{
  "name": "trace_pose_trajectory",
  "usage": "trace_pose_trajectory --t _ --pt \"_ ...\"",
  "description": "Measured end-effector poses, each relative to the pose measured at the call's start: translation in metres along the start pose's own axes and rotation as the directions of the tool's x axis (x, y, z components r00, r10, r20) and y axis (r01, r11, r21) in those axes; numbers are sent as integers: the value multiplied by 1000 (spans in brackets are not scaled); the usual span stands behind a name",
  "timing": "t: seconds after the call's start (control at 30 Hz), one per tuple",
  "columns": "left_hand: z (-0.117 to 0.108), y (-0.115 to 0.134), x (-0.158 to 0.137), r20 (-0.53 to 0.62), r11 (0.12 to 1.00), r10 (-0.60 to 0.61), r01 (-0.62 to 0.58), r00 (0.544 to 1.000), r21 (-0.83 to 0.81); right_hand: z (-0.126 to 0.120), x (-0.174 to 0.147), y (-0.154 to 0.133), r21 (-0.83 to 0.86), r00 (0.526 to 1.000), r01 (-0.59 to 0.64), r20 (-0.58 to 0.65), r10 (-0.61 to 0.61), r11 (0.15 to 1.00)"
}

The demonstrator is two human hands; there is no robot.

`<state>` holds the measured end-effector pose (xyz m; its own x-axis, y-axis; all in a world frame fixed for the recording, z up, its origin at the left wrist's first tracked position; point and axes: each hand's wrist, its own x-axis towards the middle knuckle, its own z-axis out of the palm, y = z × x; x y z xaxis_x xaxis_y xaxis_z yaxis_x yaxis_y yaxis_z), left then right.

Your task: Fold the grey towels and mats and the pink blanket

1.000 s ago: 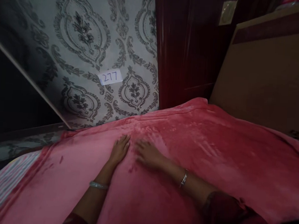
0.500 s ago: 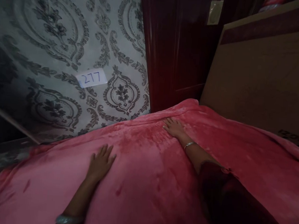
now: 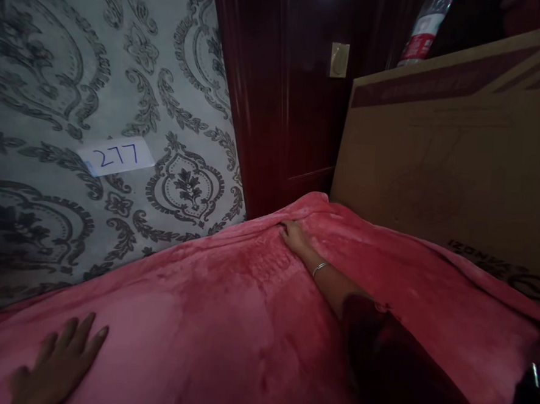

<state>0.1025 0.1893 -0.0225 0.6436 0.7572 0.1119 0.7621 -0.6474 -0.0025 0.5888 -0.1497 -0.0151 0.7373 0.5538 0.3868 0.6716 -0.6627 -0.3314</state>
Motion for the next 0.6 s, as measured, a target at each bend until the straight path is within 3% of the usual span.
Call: trace_pose_trajectory --t 0.13,0.33,0.47,0.6 --pt "-1 6 1 -11 988 -135 134 991 -72 -3 14 11 23 985 -136 -100 138 990" --pt "-12 22 -5 19 972 -228 228 974 -48 -12 62 18 35 960 -258 -100 260 965" --pt "-20 28 -9 68 975 -223 222 972 19 -6 86 16 69 961 -239 -123 246 968" --pt "-10 19 -5 61 980 -197 195 978 37 17 80 14 75 979 -169 -102 176 983"
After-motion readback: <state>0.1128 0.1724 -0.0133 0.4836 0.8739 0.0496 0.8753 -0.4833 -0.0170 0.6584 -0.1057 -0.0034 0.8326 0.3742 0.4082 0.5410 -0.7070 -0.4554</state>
